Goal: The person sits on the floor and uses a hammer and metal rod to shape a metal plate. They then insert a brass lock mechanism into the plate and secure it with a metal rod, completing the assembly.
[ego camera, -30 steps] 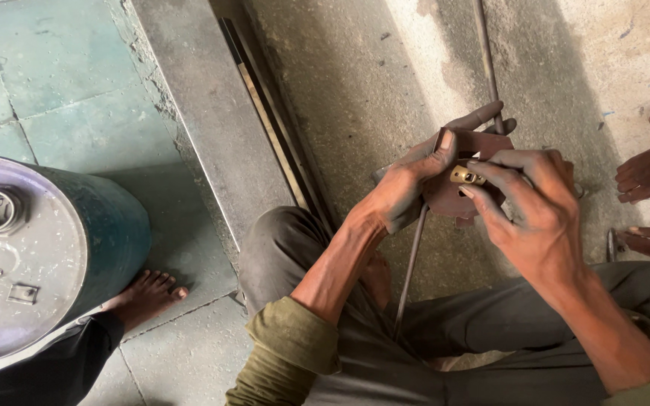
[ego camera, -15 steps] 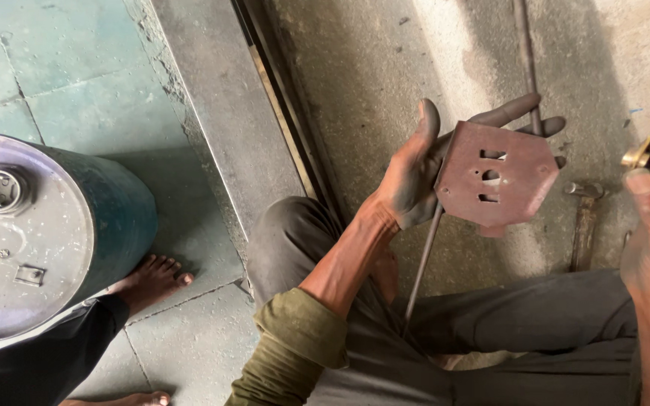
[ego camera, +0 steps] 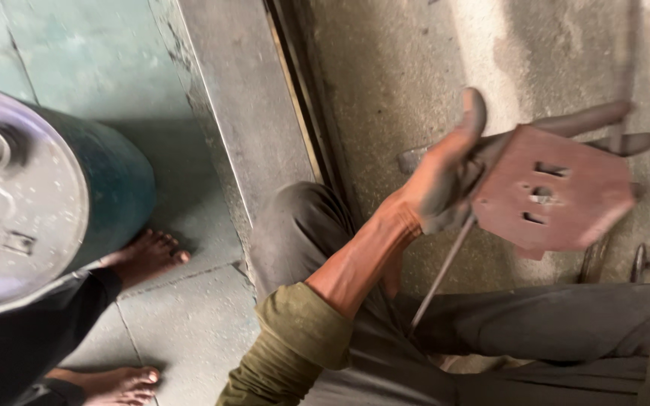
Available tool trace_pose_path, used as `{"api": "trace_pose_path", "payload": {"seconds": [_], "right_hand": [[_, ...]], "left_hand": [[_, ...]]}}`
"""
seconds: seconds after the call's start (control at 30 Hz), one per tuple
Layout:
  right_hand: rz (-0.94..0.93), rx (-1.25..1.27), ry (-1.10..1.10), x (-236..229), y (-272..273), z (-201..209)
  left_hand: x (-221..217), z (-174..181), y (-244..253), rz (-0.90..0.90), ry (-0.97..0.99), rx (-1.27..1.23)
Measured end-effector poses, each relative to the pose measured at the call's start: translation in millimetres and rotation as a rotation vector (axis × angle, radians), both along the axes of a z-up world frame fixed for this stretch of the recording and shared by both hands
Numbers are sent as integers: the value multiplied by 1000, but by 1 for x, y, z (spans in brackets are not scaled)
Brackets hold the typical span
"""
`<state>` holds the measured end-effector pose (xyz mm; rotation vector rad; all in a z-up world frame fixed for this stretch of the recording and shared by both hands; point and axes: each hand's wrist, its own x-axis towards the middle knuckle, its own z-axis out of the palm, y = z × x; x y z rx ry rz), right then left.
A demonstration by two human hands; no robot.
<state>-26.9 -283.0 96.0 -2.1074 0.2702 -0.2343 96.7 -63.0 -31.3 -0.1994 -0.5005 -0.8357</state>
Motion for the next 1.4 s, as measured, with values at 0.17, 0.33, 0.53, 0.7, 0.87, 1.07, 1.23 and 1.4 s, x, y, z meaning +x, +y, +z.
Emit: {"api": "trace_pose_path", "payload": {"seconds": [0.17,0.33,0.53,0.7,0.87,1.07,1.23,1.4], "right_hand": [[37,-137,91,-24,21,20],[138,-421,108,-23,50,34],[276,-732,99,-6,70,38],[340,-873,93,5,87,37],[388,-966,105,11,98,44],[417,-1070,130,15,110,58],[440,-1084,-28,40,116,45],[298,-928,113,38,95,-6]], "left_hand": [[-6,5,-10,-1,17,-23],[-6,12,-11,-15,8,3],[-14,3,-3,-8,51,59],[-19,1,0,-7,80,125],[-17,3,0,11,64,171],[-18,6,-6,176,-32,328],[-14,10,-3,238,-128,281],[-10,23,-5,471,-354,865]]}}
